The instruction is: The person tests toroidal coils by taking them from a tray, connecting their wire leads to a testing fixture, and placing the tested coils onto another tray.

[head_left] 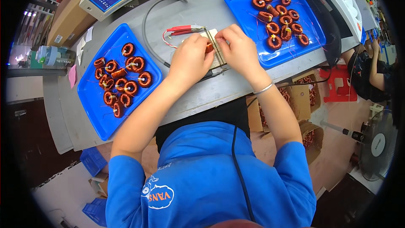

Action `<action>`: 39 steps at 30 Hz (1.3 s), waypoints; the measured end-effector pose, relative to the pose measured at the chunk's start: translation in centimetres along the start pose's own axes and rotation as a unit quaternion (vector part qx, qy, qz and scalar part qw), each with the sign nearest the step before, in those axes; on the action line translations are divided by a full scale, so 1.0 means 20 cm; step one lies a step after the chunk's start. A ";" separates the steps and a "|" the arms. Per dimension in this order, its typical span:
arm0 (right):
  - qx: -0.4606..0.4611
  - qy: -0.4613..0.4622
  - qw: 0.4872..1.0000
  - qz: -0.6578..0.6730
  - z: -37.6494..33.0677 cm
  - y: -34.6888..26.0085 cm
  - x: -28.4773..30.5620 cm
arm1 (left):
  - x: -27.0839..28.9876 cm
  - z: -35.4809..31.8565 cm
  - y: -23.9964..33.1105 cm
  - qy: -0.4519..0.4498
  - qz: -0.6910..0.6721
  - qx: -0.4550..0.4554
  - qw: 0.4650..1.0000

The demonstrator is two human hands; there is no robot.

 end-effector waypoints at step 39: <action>-0.060 0.050 0.995 -0.056 -0.06 0.00 0.03 | -0.01 0.08 -0.10 -0.046 -0.050 0.047 0.997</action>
Point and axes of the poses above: each hand's wrist, its own z-axis towards the middle knuckle, its own x-axis out of the back of the hand, y = z × x, the point moved 8 cm from there along z, towards the middle knuckle, and after that the axes turned 7 degrees about -x, right-handed, at the moved point
